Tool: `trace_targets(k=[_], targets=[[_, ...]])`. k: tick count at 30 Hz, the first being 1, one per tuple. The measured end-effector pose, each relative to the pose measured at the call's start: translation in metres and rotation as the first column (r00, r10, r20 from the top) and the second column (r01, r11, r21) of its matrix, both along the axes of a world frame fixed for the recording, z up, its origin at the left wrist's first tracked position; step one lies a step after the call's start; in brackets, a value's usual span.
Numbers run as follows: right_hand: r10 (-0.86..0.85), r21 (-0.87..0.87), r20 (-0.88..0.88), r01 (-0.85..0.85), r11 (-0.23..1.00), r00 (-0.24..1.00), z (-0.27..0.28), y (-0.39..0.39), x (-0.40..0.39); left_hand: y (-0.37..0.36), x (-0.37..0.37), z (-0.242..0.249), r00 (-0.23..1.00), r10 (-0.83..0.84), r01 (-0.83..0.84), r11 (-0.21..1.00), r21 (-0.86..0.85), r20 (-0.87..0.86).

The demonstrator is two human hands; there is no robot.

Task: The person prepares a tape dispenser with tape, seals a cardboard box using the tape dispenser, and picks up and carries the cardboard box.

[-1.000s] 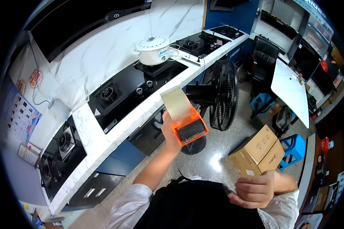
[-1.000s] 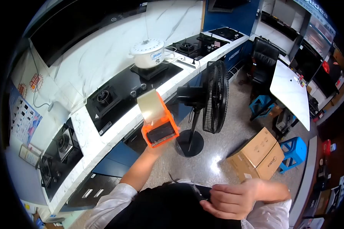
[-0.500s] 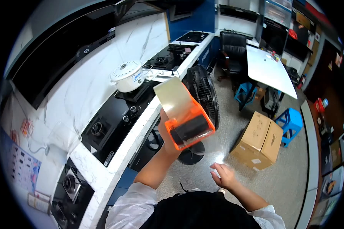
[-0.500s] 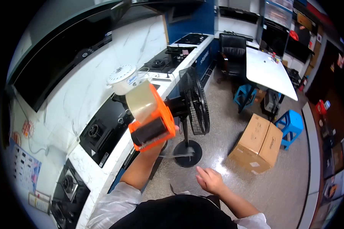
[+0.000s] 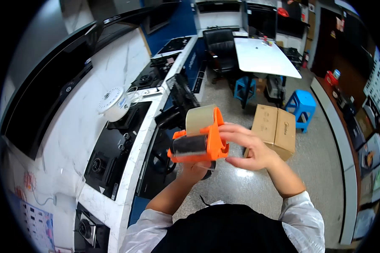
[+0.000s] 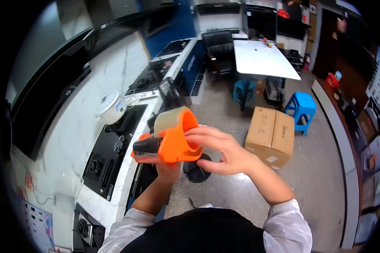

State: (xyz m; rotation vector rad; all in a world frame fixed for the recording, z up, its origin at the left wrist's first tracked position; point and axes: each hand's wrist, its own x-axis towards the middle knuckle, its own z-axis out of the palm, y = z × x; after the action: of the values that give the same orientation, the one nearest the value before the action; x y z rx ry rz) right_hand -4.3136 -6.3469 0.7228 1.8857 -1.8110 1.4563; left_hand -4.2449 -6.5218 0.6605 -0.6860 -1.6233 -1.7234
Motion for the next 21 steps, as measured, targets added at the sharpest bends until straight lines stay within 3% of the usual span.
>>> trace_targets(k=[2, 3, 7, 10, 14, 16, 17, 20, 21], targets=[[-0.089, 0.018, -0.075, 0.090, 0.996, 0.993, -0.004, 0.018, 0.008, 0.026, 0.000, -0.006, 1.000, 0.005, -0.004, 0.998, 0.065, -0.012], [-0.130, 0.029, -0.115, 0.134, 0.991, 0.985, -0.006, 0.028, 0.013, 0.041, -0.002, -0.008, 0.987, -0.155, 0.160, 0.974, 0.163, -0.046], [-0.442, -0.020, -0.108, 0.442, 0.897, 0.891, -0.031, 0.059, 0.027, 0.081, -0.004, -0.036, 0.985, -0.139, 0.134, 0.989, 0.055, 0.104], [-0.399, 0.155, 0.099, 0.382, 0.911, 0.912, -0.034, 0.094, 0.031, 0.110, -0.008, -0.054, 0.960, -0.221, 0.237, 0.968, -0.079, 0.173], [-0.421, 0.060, 0.084, 0.417, 0.907, 0.903, -0.050, 0.142, 0.031, 0.157, -0.003, -0.016, 0.996, -0.060, 0.069, 0.984, -0.164, 0.063], [-0.467, 0.058, 0.178, 0.464, 0.884, 0.866, -0.057, 0.166, 0.040, 0.163, -0.003, -0.002, 0.911, 0.302, -0.397, 0.831, -0.390, -0.282], [-0.487, 0.077, 0.164, 0.482, 0.873, 0.858, -0.056, 0.177, 0.044, 0.172, -0.006, 0.003, 0.861, 0.282, -0.416, 0.870, -0.265, -0.423], [-0.532, 0.116, 0.146, 0.520, 0.846, 0.834, -0.055, 0.206, 0.055, 0.180, -0.015, 0.018, 0.693, 0.163, -0.543, 0.759, -0.359, -0.703], [-0.540, 0.120, 0.153, 0.527, 0.842, 0.828, -0.057, 0.213, 0.057, 0.187, -0.009, 0.029, 0.694, 0.150, -0.557, 0.732, -0.393, -0.705]])
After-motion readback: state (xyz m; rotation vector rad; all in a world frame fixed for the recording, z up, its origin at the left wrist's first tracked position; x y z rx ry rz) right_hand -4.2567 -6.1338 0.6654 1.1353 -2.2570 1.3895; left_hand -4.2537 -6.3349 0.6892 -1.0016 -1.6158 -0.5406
